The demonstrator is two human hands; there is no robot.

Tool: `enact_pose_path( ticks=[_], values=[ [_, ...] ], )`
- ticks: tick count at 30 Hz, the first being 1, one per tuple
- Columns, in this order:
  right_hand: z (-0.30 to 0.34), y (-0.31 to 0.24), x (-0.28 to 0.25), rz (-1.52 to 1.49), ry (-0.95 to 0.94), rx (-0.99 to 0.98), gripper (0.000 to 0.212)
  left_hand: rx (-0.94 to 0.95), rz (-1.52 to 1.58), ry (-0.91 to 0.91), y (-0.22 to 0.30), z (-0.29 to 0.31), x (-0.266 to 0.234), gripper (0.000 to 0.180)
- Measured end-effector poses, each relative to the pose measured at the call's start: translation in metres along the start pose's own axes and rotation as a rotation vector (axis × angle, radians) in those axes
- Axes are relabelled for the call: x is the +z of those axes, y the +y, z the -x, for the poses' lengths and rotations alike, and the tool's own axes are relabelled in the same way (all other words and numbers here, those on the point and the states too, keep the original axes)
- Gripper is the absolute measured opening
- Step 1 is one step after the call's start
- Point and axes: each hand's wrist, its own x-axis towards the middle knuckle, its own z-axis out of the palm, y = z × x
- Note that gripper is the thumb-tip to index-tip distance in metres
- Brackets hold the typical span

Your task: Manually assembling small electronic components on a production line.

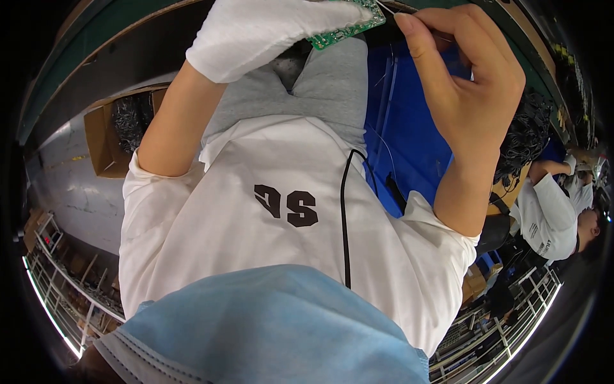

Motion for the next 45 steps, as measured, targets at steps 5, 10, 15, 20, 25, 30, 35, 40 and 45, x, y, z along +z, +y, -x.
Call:
enact_pose_path(
  ticks=[5,10,15,20,25,30,35,40,45],
  values=[
    [-0.004,0.003,0.001,0.073,0.009,-0.028,0.01,0.057,0.079,-0.058,-0.001,0.002,-0.004,0.04],
    [-0.008,0.002,0.006,0.118,0.002,0.046,0.011,0.303,-0.175,0.038,-0.01,0.002,-0.007,0.04],
    [-0.01,0.001,0.009,0.111,0.017,0.066,0.011,0.851,-0.784,-0.033,-0.023,-0.005,-0.014,0.04],
    [-0.01,0.002,0.009,0.104,-0.015,0.072,0.01,0.663,-0.587,-0.061,-0.016,-0.004,-0.013,0.04],
    [-0.007,0.008,0.008,0.041,0.015,0.005,0.01,0.083,0.039,-0.089,-0.005,0.0,-0.01,0.039],
    [-0.007,0.007,0.008,0.051,0.019,-0.004,0.009,0.087,0.171,-0.128,-0.008,0.0,-0.01,0.039],
    [-0.008,0.006,0.009,0.047,0.026,-0.005,0.009,0.093,0.299,-0.167,-0.012,-0.002,-0.01,0.039],
    [-0.009,0.008,0.011,0.038,0.014,-0.008,0.01,0.174,0.293,-0.198,-0.023,-0.007,-0.013,0.039],
    [-0.011,0.007,0.012,0.081,-0.006,0.041,0.01,0.553,-0.127,-0.239,-0.036,-0.015,-0.019,0.038]
  ],
)
